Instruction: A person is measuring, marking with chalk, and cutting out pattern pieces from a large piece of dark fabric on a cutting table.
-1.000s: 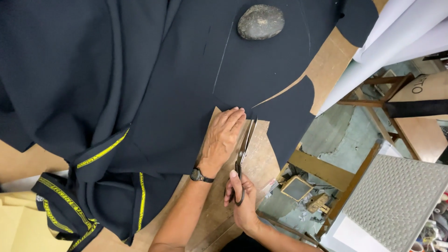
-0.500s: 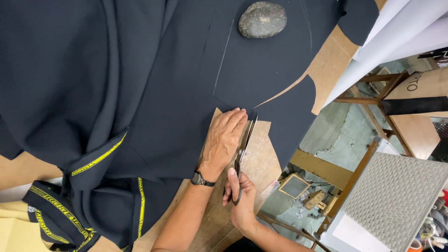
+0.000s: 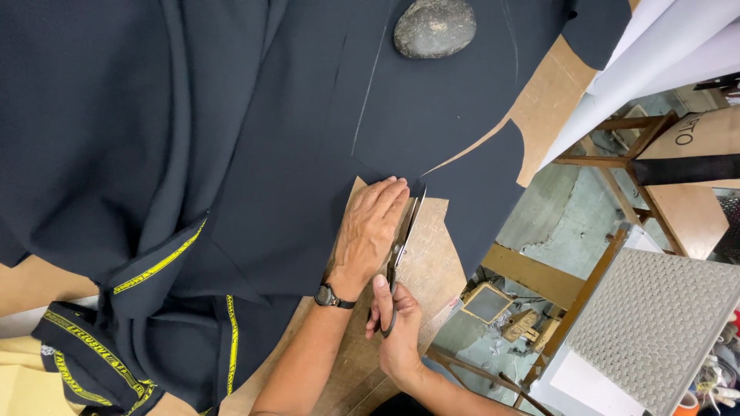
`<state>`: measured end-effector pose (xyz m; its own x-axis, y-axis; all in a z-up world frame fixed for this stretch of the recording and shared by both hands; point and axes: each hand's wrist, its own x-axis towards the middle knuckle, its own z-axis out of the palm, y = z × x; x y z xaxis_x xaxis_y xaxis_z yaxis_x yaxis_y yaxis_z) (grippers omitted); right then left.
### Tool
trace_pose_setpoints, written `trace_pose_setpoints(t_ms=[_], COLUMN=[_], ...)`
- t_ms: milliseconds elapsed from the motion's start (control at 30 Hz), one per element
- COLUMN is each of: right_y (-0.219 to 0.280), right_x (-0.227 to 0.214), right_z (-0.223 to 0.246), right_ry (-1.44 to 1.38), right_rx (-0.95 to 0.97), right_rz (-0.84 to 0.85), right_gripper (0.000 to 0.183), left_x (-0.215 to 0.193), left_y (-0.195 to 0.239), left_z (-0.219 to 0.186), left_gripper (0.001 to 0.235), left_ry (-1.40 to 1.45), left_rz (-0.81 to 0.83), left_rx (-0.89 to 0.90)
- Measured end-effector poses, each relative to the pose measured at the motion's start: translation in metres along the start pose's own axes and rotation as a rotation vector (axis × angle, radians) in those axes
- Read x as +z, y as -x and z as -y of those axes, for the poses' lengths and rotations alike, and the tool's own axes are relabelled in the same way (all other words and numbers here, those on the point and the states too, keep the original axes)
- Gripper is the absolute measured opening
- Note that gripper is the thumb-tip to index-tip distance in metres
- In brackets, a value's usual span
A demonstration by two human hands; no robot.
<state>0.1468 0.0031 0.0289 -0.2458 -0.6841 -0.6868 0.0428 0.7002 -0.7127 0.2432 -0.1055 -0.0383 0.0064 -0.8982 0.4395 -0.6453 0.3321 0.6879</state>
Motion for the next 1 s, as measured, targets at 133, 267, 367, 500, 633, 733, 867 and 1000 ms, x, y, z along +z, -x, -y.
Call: trace_pose_setpoints(t_ms=[133,267,367,500,633,733,867,1000], right_y=[0.0002,-0.0009,-0.0003,-0.0012,-0.0023,-0.0016,-0.0019,-0.004], right_x=[0.0006,0.0008,0.0018,0.0013,0.0006,-0.0003,-0.002,-0.0038], right_z=[0.0011,-0.0015,0.0003,-0.0027,-0.0051,-0.0032,-0.0001,-0.0042], right_ry=[0.012,0.016,0.004,0.011,0.021,0.052,0.071,0.074], right_rx=[-0.019,-0.021,-0.012,-0.001,-0.02,-0.032,-0.048,-0.013], right_rz=[0.012,0.001,-0.003,-0.018,-0.017,-0.006,0.027,0.002], right_gripper=[0.049,0.05,0.05,0.048,0.048,0.05,0.05,0.047], left_x=[-0.0017,-0.0025,-0.0007,-0.0007,0.0,-0.001,-0.0004,-0.002], left_y=[-0.0008,-0.0009,0.0,-0.0007,-0.0005,-0.0009,-0.0004,-0.0009], left_z=[-0.001,-0.0011,-0.0003,-0.0008,-0.0001,-0.0006,-0.0003,-0.0015], left_gripper=[0.032,0.032,0.031,0.03,0.03,0.029,0.029,0.03], left_ry=[-0.016,-0.013,0.001,-0.013,0.0,-0.001,-0.003,-0.008], left_rz=[0.01,0.017,0.006,-0.003,0.0,-0.001,-0.008,0.003], left_rx=[-0.003,-0.001,-0.006,-0.001,-0.004,-0.003,-0.004,-0.001])
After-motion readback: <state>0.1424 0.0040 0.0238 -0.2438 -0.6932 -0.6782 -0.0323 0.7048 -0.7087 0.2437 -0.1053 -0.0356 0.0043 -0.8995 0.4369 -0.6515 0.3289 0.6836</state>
